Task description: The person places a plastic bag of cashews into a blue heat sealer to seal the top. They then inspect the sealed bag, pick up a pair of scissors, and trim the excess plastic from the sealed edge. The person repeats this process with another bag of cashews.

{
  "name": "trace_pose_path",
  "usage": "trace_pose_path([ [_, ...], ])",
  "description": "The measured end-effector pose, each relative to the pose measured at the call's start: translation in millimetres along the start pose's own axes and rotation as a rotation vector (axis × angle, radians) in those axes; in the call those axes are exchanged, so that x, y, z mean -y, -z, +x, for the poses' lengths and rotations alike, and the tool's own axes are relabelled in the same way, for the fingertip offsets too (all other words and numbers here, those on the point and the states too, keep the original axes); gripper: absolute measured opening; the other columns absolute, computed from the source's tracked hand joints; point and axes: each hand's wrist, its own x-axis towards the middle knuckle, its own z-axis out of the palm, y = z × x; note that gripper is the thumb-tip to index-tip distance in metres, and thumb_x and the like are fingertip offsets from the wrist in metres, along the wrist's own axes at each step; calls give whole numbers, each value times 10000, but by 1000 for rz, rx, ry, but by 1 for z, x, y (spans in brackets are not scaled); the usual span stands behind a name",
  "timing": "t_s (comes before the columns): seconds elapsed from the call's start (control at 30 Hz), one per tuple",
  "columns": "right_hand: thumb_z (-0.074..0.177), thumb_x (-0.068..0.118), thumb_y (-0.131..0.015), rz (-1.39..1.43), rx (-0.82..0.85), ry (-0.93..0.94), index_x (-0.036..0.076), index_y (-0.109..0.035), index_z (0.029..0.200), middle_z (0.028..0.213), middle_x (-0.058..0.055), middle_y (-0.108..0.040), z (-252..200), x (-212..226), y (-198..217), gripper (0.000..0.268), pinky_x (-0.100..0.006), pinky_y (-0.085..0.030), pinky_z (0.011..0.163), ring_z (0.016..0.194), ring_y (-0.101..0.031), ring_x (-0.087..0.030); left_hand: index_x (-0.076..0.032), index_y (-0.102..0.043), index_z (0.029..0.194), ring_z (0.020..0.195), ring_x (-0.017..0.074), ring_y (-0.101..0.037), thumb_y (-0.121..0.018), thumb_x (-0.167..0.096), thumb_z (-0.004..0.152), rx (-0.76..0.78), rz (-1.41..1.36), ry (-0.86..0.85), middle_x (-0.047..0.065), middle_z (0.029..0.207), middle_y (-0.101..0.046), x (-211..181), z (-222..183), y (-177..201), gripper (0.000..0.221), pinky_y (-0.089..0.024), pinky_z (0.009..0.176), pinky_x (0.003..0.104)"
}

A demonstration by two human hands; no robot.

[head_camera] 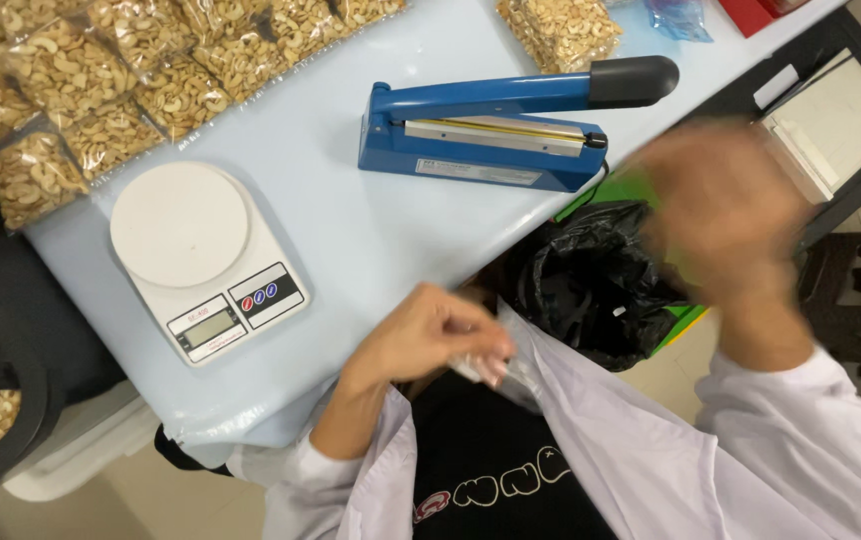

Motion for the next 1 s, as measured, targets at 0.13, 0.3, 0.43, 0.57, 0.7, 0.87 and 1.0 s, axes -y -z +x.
trace_pose_path([
  [0.13,977,-79,-608,403,105,-420,19,-718,1080,1105,-110,-706,-35,-36,17,180,-332,-573,775,903,-702,-228,56,-775,1032,761,217,-798,-717,-68,959,-101,-110,3,148,828,-792,2,-19,-7,155,-642,680,292],
  [0.3,760,-44,-664,615,686,-308,86,-751,1007,1021,-70,-678,-79,-3,-49,293,-382,-557,811,969,-678,-286,39,-696,1149,814,239,-802,-650,-21,991,-186,-174,-242,159,890,-785,16,-20,-4,175,-665,727,322],
  [0.43,815,147,-753,741,1137,-522,85,-737,971,996,-62,-674,-102,17,-86,168,-388,-557,789,892,-692,-263,79,-704,1099,865,246,-771,-612,2,1039,-411,-110,-381,184,983,-784,24,-17,-2,134,-628,793,319],
  [0.57,794,159,-755,617,1081,-649,91,-739,955,1027,-56,-695,-124,17,-98,176,-399,-582,747,946,-692,-271,81,-724,1043,843,241,-806,-588,-3,1039,-633,-47,-365,168,904,-793,24,-14,-2,159,-651,777,310],
  [0.7,768,54,-619,604,876,-606,133,-783,1003,1043,-59,-758,-130,11,-103,297,-396,-564,826,966,-713,-269,83,-733,1015,872,251,-799,-599,51,1003,-788,56,-480,169,993,-778,21,-9,-4,138,-655,794,315],
  [0.87,861,155,-709,490,1048,-604,187,-755,1178,1170,-61,-739,-95,22,-87,322,-414,-547,869,1062,-685,-297,73,-746,1056,922,256,-797,-622,66,974,-840,37,-464,166,982,-783,19,-10,-5,148,-642,838,318],
  [1.0,863,151,-766,833,549,-581,79,-698,1216,1219,-91,-716,-50,45,-57,366,-393,-545,898,1077,-697,-293,83,-738,1051,918,251,-797,-674,13,978,-834,-21,-448,181,954,-785,17,1,-7,120,-646,842,325],
])
